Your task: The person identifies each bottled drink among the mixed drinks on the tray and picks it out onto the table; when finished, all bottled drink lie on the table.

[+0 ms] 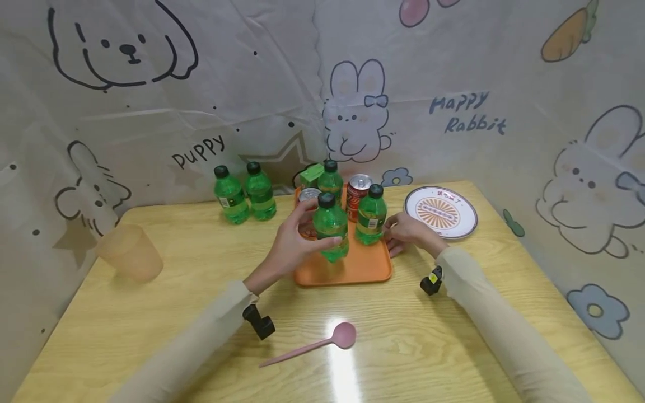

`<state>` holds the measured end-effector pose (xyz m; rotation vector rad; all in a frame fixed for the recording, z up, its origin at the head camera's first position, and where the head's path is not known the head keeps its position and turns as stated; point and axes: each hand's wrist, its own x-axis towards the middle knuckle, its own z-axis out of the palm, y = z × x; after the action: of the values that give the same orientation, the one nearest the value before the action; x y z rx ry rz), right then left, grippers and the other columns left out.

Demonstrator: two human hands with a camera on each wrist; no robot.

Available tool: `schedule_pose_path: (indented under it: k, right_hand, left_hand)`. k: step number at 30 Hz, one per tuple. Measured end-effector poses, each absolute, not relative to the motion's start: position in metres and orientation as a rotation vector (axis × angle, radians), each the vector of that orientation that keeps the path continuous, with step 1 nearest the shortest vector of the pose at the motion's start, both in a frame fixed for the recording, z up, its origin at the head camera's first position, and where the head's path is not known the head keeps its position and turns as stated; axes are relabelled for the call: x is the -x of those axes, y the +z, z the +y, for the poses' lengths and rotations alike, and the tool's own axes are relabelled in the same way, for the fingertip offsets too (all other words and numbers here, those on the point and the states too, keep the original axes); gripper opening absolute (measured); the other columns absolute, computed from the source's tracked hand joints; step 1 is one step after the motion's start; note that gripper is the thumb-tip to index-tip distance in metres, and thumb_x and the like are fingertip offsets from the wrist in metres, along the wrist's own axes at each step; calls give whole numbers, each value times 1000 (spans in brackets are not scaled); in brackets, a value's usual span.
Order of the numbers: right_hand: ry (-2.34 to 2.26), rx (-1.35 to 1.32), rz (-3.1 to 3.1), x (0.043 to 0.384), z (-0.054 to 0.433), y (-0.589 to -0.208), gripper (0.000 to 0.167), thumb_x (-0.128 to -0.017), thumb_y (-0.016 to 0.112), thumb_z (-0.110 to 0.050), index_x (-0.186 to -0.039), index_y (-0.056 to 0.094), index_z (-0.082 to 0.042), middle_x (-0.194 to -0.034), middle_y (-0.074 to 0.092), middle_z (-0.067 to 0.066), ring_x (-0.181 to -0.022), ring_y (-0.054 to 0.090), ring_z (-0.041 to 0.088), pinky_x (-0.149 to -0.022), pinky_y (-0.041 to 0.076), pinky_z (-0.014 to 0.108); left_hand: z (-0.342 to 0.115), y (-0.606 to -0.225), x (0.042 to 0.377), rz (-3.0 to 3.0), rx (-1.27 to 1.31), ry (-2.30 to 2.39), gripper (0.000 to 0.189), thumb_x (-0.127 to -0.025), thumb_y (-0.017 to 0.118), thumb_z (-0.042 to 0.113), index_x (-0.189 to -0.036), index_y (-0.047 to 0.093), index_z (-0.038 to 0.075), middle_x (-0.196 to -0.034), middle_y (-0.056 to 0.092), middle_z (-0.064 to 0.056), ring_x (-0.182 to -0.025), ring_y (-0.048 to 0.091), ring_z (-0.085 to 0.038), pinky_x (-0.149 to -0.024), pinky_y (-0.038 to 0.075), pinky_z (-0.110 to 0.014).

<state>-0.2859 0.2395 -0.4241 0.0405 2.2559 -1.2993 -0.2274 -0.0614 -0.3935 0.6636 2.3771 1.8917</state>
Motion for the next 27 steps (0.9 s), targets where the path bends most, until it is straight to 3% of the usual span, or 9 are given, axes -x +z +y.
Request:
schedule_pose_path:
  k: [6, 9, 13, 19, 27]
  right_hand:
    - [-1323, -23, 2255, 284, 242, -421, 28, -102, 55, 2, -124, 56, 19, -90, 70, 18, -68, 71, 17, -71, 65, 36]
    - [-1323, -20, 2272, 284, 241, -421, 28, -101, 56, 3, -123, 57, 20, -85, 73, 19, -65, 72, 16, -68, 65, 35]
    - [-1297, -34, 2314, 282, 241, -419, 27, -100, 56, 4, -121, 59, 20, -79, 74, 19, -62, 72, 15, -65, 65, 33]
    - [-1370, -67, 2267, 278, 240, -420, 34, -100, 54, 3, -130, 53, 20, -86, 73, 22, -65, 73, 18, -67, 65, 36]
    - [-1355, -70, 2272, 280, 241, -420, 33, -100, 56, 4, -129, 53, 18, -86, 73, 22, -64, 72, 19, -69, 65, 37]
  left_hand:
    - [-83, -383, 231, 2460, -630, 1878, 83, -83, 90, 18, -154, 47, 24, -144, 56, -11, -127, 60, -33, -107, 50, -59]
    - [-93, -381, 229, 2507, -566, 1877, 83, -82, 90, 19, -153, 47, 24, -145, 56, -13, -127, 60, -36, -105, 52, -59]
    - [-104, -382, 227, 2527, -518, 1888, 80, -83, 90, 18, -151, 48, 23, -143, 58, -14, -127, 61, -36, -103, 53, -55]
    - [-123, -389, 220, 2557, -451, 1887, 82, -83, 90, 15, -152, 46, 20, -140, 59, -14, -125, 59, -36, -105, 51, -57]
    - [-148, -392, 227, 2615, -336, 1823, 88, -87, 86, 19, -159, 36, 14, -151, 48, -20, -130, 56, -39, -107, 49, -55]
